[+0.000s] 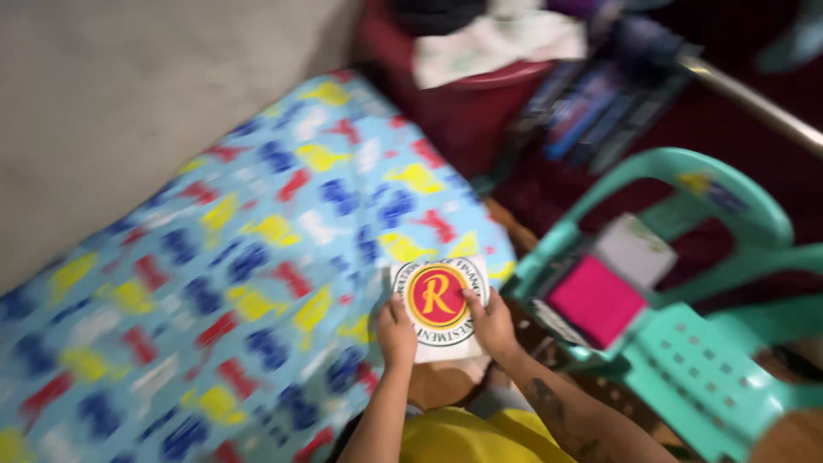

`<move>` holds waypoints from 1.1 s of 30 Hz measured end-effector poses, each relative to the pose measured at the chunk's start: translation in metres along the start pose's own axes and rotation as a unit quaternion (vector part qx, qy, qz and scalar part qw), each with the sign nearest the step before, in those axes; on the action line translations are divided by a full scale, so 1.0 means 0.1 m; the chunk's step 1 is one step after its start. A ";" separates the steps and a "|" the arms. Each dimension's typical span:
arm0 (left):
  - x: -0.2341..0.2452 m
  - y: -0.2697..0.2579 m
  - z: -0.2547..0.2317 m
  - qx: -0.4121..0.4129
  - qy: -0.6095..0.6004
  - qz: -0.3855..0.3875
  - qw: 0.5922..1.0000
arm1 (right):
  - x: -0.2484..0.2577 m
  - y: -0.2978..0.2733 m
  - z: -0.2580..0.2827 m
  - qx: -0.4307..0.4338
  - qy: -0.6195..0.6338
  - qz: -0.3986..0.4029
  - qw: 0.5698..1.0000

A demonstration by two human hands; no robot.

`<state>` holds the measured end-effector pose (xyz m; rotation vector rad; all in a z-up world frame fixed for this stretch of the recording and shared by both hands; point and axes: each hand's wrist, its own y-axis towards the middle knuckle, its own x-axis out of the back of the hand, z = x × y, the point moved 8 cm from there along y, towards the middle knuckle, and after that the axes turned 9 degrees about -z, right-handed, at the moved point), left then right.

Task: Folding various t-shirts on a flat surface and stacking them on a chair.

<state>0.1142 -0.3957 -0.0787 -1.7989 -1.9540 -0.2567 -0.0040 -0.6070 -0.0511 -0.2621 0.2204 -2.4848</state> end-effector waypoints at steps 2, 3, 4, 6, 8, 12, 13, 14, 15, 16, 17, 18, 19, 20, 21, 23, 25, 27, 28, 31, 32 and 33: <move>-0.71 -0.23 -0.23 -0.019 -0.018 0.068 0.997 | 0.67 0.28 -0.02 -0.019 0.022 -0.043 0.999; -1.07 -0.36 -0.34 -0.031 -0.036 0.118 0.992 | 1.01 0.40 -0.04 -0.035 0.043 -0.066 0.996; -1.39 -0.48 -0.42 -0.037 -0.034 0.136 0.989 | 1.37 0.55 -0.14 -0.036 0.045 -0.086 0.995; -2.13 -0.84 -0.56 -0.063 0.006 0.272 0.960 | 2.07 0.80 -0.36 -0.045 0.052 -0.125 0.990; -2.68 -1.14 -0.80 -0.077 -0.015 0.328 0.941 | 2.69 0.89 -0.44 -0.124 0.082 -0.161 0.976; -3.90 -1.69 -0.92 -0.083 -0.023 0.456 0.886 | 3.66 1.14 -0.75 -0.185 0.056 -0.200 0.961; -4.14 -1.80 -0.93 -0.086 -0.020 0.468 0.879 | 3.81 1.21 -0.82 -0.187 0.060 -0.213 0.957; -4.38 -1.90 -0.96 -0.092 -0.038 0.478 0.872 | 3.96 1.29 -0.89 -0.184 0.052 -0.222 0.956; -4.62 -2.02 -0.97 -0.096 -0.056 0.488 0.866 | 4.13 1.36 -0.96 -0.181 0.042 -0.230 0.955; -4.86 -2.10 -1.01 -0.097 -0.053 0.499 0.860 | 4.28 1.45 -0.98 -0.185 0.044 -0.242 0.952; -5.09 -2.12 -1.04 -0.106 -0.037 0.501 0.858 | 4.40 1.55 -1.02 -0.194 0.036 -0.250 0.948; -5.32 -2.14 -1.07 -0.115 -0.021 0.503 0.856 | 4.51 1.66 -1.07 -0.203 0.029 -0.259 0.944; -5.53 -2.17 -1.06 -0.116 -0.017 0.511 0.851 | 4.61 1.78 -1.18 -0.206 0.032 -0.267 0.941; -5.73 -2.17 -1.07 -0.129 -0.023 0.511 0.850 | 4.71 1.89 -1.28 -0.200 0.050 -0.277 0.938; -5.94 -2.17 -1.09 -0.142 -0.030 0.509 0.848 | 4.80 2.03 -1.37 -0.191 0.066 -0.286 0.937; -6.23 -2.16 -1.12 -0.142 -0.019 0.523 0.840 | 4.92 2.25 -1.49 -0.199 0.068 -0.286 0.935; -6.55 -2.09 -0.96 -0.142 -0.007 0.532 0.834 | 4.97 2.44 -1.64 -0.208 0.068 -0.281 0.934; -6.83 -1.96 -0.75 -0.197 -0.056 0.524 0.827 | 5.01 2.64 -1.68 -0.155 0.010 -0.290 0.944; -6.97 -1.92 -0.56 -0.197 -0.055 0.525 0.826 | 5.05 2.68 -1.82 -0.155 0.010 -0.292 0.944; -7.01 -1.82 -0.20 -0.248 0.077 0.499 0.826 | 4.97 2.61 -2.14 -0.255 -0.021 -0.275 0.927; -6.90 -1.85 -0.30 -0.208 0.086 0.521 0.824 | 4.91 2.59 -2.08 -0.273 -0.001 -0.275 0.922; -6.79 -1.91 -0.41 -0.168 0.093 0.542 0.818 | 4.87 2.57 -2.00 -0.289 0.018 -0.276 0.917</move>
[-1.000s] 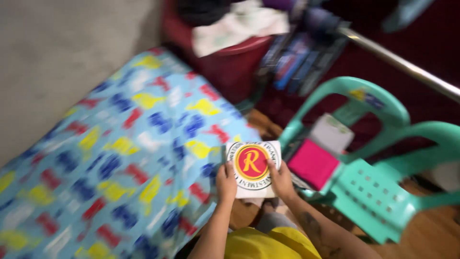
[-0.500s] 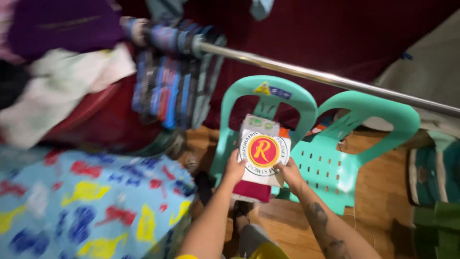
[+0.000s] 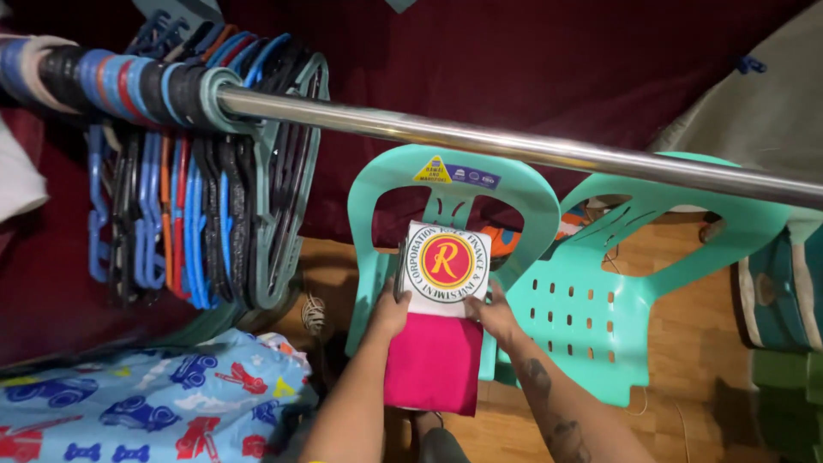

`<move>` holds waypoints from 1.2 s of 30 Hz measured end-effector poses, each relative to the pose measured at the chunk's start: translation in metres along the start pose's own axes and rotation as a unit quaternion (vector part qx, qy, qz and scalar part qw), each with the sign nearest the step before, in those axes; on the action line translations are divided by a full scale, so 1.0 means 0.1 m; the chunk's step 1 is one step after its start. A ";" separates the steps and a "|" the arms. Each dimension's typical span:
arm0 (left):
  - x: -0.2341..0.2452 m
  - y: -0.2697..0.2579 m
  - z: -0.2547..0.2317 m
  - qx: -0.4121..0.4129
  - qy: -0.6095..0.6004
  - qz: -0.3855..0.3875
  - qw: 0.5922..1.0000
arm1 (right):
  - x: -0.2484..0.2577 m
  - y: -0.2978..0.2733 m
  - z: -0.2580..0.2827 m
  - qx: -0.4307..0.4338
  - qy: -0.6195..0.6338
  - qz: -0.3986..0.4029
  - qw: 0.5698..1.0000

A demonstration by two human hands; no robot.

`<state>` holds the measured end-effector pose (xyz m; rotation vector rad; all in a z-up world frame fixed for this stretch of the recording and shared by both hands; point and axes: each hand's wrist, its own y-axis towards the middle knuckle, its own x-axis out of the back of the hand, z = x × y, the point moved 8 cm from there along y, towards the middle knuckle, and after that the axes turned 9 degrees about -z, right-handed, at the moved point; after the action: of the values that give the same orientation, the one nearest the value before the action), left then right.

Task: Folding various t-shirts on a flat surface and stacking them on a chair.

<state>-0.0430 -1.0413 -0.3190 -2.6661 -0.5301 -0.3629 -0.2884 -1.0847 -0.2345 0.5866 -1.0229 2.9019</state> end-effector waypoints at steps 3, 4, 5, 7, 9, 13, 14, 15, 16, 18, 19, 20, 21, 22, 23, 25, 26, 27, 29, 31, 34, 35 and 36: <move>-0.11 0.07 0.31 0.082 0.127 -0.005 0.989 | -0.15 0.14 -0.16 0.014 0.054 0.019 0.998; -0.15 0.11 0.37 0.082 0.125 -0.005 0.989 | -0.21 0.19 -0.21 0.015 0.052 0.019 0.998; -0.16 0.14 0.47 0.100 0.149 -0.009 0.984 | -0.27 0.21 -0.13 0.095 0.039 0.024 0.994; -0.11 0.19 0.63 0.119 0.175 -0.017 0.977 | -0.39 0.17 -0.05 0.175 0.028 0.032 0.984; -0.05 0.19 0.81 0.159 0.208 -0.030 0.965 | -0.43 0.07 0.03 0.232 -0.060 0.028 0.971; -0.09 0.12 0.76 0.155 0.167 -0.034 0.973 | -0.41 0.17 -0.05 0.292 -0.082 0.042 0.952; -0.06 0.10 0.70 0.158 0.176 -0.043 0.971 | -0.39 0.22 -0.12 0.244 -0.060 0.043 0.967; -0.02 0.07 0.64 0.160 0.184 -0.051 0.969 | -0.37 0.25 -0.19 0.195 -0.038 0.044 0.979; 0.00 0.05 0.61 0.161 0.181 -0.055 0.969 | -0.34 0.17 -0.09 0.197 -0.041 0.047 0.978; 0.10 -0.01 0.51 0.138 0.158 -0.087 0.974 | -0.17 0.04 -0.09 0.087 -0.192 -0.027 0.977; 0.19 -0.11 0.41 0.141 0.155 -0.091 0.974 | -0.15 0.08 -0.18 0.089 -0.195 -0.024 0.977; 0.30 -0.21 0.29 0.131 0.127 -0.095 0.979 | -0.09 0.09 -0.18 0.129 -0.194 -0.061 0.971; 0.42 -0.33 0.17 0.120 0.099 -0.099 0.983 | -0.03 0.09 -0.19 0.169 -0.192 -0.098 0.962; 0.56 -0.46 0.08 0.122 0.097 -0.106 0.982 | -0.03 -0.09 -0.10 0.174 -0.194 -0.092 0.961; 0.72 -0.59 -0.07 0.090 0.086 -0.123 0.985 | 0.00 -0.29 0.02 0.197 -0.179 -0.108 0.958; 1.14 -1.02 -0.45 0.061 0.073 -0.150 0.984 | 0.01 -0.66 0.15 0.227 -0.166 -0.114 0.953; 1.38 -1.31 -0.65 0.086 0.068 -0.139 0.984 | -0.03 -0.84 0.17 0.241 -0.137 -0.096 0.956; 1.63 -1.62 -0.85 0.111 0.063 -0.128 0.983 | -0.08 -1.03 0.18 0.254 -0.108 -0.077 0.958; 2.11 -2.14 -0.96 0.077 0.036 -0.172 0.981 | -0.27 -1.47 0.21 0.290 -0.116 -0.050 0.949; 2.57 -2.65 -0.91 0.041 0.010 -0.220 0.975 | -0.56 -1.92 0.27 0.329 -0.122 -0.020 0.936; 3.29 -3.68 -0.61 -0.063 -0.001 -0.376 0.924 | -1.08 -2.61 0.10 0.311 -0.115 0.078 0.940; 3.50 -4.04 -0.41 -0.040 0.013 -0.415 0.909 | -1.30 -2.86 0.06 0.332 -0.093 0.132 0.929; 3.73 -4.41 -0.20 -0.018 0.028 -0.456 0.889 | -1.57 -3.12 0.02 0.351 -0.068 0.190 0.914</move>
<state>0.1056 -0.5602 -0.0358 -2.2419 -1.7545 -0.6954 -0.1012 -0.8225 -0.1002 0.6597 -0.0348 3.6073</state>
